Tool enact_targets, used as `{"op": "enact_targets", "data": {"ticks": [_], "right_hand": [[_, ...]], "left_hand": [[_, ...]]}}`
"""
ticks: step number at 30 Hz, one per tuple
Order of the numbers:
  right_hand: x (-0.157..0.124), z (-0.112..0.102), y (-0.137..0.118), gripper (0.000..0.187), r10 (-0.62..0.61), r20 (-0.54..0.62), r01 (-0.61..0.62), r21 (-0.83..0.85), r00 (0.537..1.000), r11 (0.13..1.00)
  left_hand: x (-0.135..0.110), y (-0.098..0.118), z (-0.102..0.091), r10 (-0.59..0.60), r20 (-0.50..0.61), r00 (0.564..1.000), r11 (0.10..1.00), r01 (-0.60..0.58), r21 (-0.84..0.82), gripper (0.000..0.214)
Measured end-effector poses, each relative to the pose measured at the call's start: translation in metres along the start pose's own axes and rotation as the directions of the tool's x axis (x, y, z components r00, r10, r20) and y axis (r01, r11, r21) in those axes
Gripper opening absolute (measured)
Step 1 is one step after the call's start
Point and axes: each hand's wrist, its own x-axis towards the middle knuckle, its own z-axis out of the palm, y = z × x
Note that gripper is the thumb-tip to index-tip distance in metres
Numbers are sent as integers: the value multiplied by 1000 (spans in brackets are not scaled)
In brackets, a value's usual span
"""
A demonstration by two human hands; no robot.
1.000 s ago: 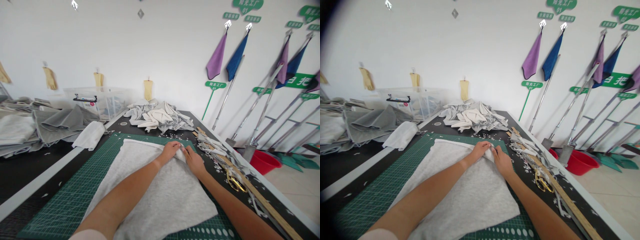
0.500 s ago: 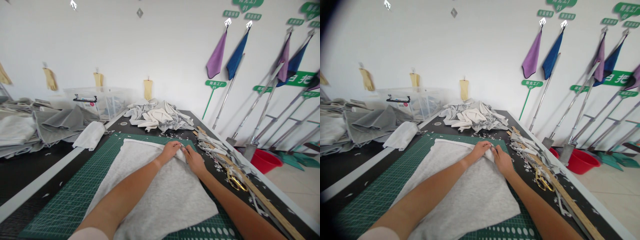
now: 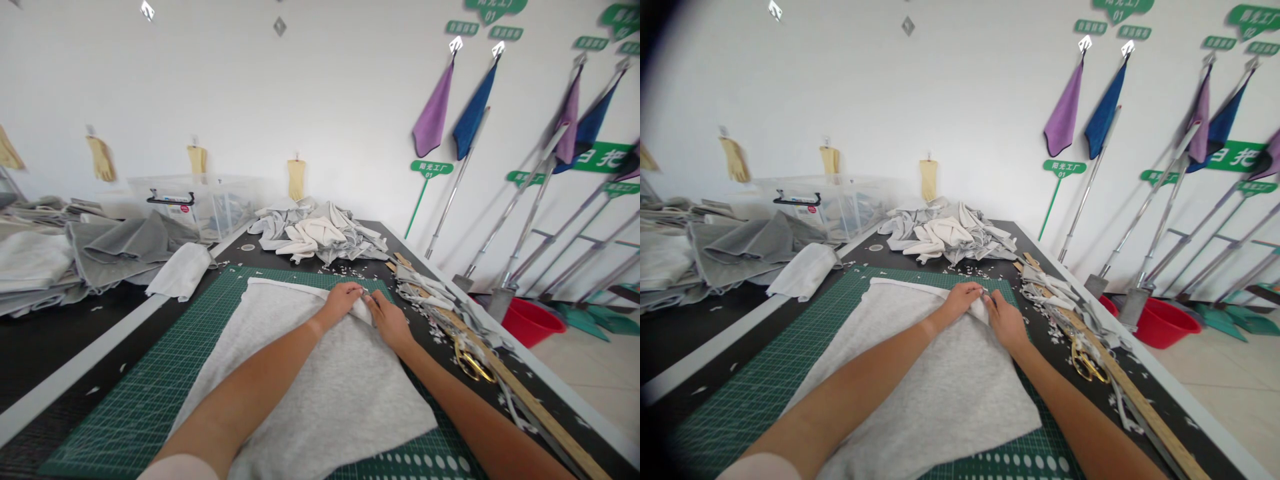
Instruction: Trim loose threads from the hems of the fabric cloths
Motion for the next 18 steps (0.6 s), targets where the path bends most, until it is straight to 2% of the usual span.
{"op": "enact_targets", "data": {"ticks": [11, 18], "right_hand": [[0, 1, 1, 44, 3, -19, -2, 63, 1000, 998], [3, 0, 6, 46, 46, -67, -29, 237, 997, 971]], "left_hand": [[0, -1, 1, -9, 13, 1000, 1000, 9, 13, 31], [-2, 7, 0, -33, 15, 999, 998, 33, 50, 34]]}}
